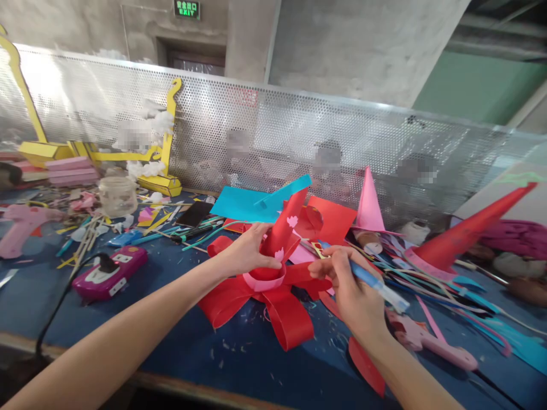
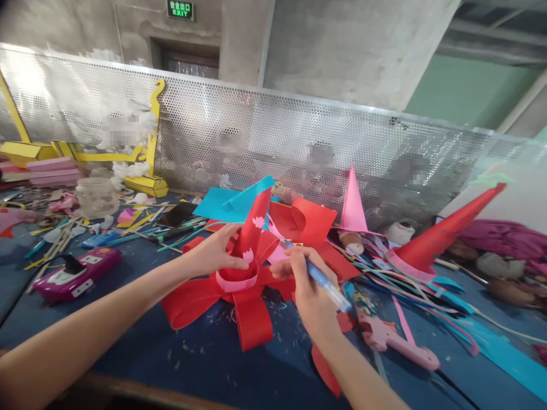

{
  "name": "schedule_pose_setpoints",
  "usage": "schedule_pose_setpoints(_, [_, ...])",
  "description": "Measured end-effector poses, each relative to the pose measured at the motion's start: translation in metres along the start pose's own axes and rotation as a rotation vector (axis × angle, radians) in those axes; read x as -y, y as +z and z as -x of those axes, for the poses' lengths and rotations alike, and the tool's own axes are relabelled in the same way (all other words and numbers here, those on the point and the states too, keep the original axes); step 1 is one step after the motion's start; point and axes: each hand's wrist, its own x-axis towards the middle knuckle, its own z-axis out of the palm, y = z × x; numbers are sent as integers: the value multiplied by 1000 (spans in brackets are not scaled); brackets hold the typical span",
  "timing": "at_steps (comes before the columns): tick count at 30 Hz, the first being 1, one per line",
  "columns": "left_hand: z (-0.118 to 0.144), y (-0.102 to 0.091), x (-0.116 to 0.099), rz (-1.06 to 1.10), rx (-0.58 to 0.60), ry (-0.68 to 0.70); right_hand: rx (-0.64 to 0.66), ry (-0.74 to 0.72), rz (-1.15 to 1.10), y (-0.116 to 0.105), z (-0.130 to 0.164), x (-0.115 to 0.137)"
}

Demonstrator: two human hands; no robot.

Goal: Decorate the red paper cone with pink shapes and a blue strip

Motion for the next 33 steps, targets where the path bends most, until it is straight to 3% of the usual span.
schedule_pose_setpoints(3, [3, -5, 2, 68, 84, 2, -13, -19, 5, 4, -3, -3])
schedule_pose_setpoints(6, [4, -6, 5, 148, 140, -9, 81, -36, 58, 8, -7, -7])
schedule_pose_setpoints(11, [0, -3, 9, 140, 146, 4, 197, -61, 172, 12, -7, -14])
schedule_pose_setpoints(14, [-2, -8, 7, 113, 173, 23, 192, -59, 145, 14, -2, -14])
schedule_pose_setpoints(17, [0, -16, 0, 32, 122, -2, 152, -67, 156, 11, -3, -9])
schedule_pose_setpoints(22, [4, -18, -6, -88, 49, -12, 166, -158, 302, -26, -28, -1])
schedule_pose_setpoints(27, [4, -10, -5, -113, 12, -37, 323, 39, 405, -67, -66, -6])
schedule_pose_setpoints(30, [5, -10, -4, -71, 31, -87, 408, 115, 435, -74, -82, -8])
schedule_pose_setpoints(33, [6, -15, 2, 76, 137, -131, 489, 152, 566, -76, -93, -13])
